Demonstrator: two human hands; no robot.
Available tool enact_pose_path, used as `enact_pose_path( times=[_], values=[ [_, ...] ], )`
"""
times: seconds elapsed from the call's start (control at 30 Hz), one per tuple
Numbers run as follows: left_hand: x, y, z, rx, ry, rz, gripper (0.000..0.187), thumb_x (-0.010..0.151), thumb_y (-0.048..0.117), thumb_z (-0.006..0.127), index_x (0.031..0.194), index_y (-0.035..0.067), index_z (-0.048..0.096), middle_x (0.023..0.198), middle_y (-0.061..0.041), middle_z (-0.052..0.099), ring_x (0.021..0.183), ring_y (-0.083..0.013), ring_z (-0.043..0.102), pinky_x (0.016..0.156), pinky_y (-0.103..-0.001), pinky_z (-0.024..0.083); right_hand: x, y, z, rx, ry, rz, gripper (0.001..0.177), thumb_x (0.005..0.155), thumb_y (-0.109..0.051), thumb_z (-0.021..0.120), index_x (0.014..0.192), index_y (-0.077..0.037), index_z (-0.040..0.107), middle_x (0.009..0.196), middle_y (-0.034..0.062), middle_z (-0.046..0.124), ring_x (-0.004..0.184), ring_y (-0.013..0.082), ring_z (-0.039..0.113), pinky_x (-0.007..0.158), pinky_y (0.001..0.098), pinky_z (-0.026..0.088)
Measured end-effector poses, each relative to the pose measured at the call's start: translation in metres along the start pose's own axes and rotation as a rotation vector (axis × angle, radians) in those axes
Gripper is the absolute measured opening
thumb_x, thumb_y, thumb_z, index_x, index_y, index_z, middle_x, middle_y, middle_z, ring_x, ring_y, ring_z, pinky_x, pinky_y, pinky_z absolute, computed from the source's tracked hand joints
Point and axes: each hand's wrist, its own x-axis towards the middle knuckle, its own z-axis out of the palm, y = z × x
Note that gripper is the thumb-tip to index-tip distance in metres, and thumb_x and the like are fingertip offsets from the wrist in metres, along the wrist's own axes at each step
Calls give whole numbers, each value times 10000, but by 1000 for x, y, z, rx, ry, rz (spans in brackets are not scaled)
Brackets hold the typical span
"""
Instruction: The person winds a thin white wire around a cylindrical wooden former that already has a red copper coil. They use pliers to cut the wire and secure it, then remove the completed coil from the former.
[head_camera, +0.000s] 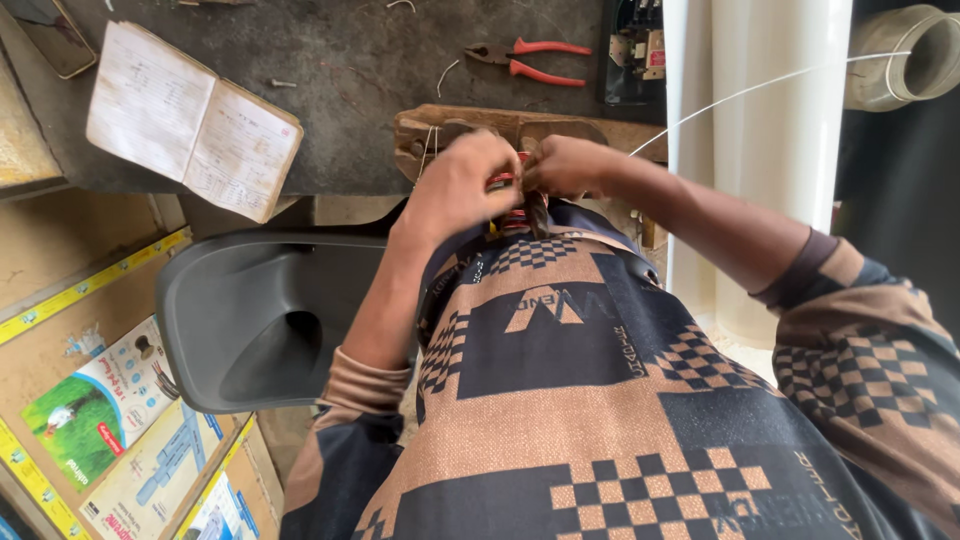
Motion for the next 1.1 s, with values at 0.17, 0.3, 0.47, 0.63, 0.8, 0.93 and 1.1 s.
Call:
enact_pose_path(
  times=[0.17, 0.3, 0.47, 0.63, 0.8, 0.93, 1.1],
  values=[
    [-3, 13, 16, 226, -161, 48, 173, 840, 79, 676, 1005, 107, 720, 927, -75, 695, 888, -307, 691, 786, -432, 532, 35, 6, -15, 413, -407, 20, 298, 956, -133, 596, 664, -79, 562, 543, -43, 456, 434, 78, 348, 371, 256, 213],
    [-5, 9, 34, 508, -215, 85, 92, 875, 171, 662, 912, 108, 719, 861, -68, 689, 856, -268, 699, 746, -421, 522, 41, 17, -16, 430, -482, 43, 341, 960, -114, 568, 630, -147, 487, 529, -87, 375, 420, 51, 302, 374, 248, 182],
    [-4, 9, 46, 520, -73, 149, 116, 920, 196, 621, 881, 123, 703, 839, -55, 678, 825, -238, 687, 763, -394, 524, 42, 8, -19, 422, -470, 58, 321, 955, -101, 554, 641, -144, 499, 538, -83, 397, 427, 46, 301, 379, 245, 181],
    [-11, 1, 42, 586, -65, 257, 114, 918, 153, 610, 855, 113, 697, 836, -44, 668, 828, -217, 677, 754, -360, 519, 38, 10, -21, 418, -468, 27, 329, 930, -94, 623, 625, -126, 503, 530, -86, 395, 423, 42, 294, 368, 242, 175],
    [-18, -1, 37, 468, -20, 250, 112, 949, 127, 612, 925, 87, 714, 822, -56, 659, 797, -219, 668, 684, -357, 500, 30, 9, -21, 420, -450, -14, 300, 913, -109, 650, 631, -129, 550, 517, -92, 380, 421, 41, 297, 371, 238, 179],
    [-18, 2, 38, 354, 73, 138, 122, 910, 91, 613, 995, 79, 700, 848, -52, 656, 838, -231, 676, 708, -362, 505, 27, 9, -21, 460, -463, -9, 276, 907, -97, 630, 637, -116, 578, 510, -86, 385, 419, 46, 305, 367, 243, 189],
    [-16, 6, 38, 372, 110, 106, 192, 809, 88, 653, 990, 88, 719, 879, -53, 658, 855, -243, 665, 692, -383, 495, 30, 14, -24, 415, -482, -24, 314, 919, -100, 630, 625, -130, 526, 517, -93, 382, 419, 44, 304, 366, 238, 189]
  ],
)
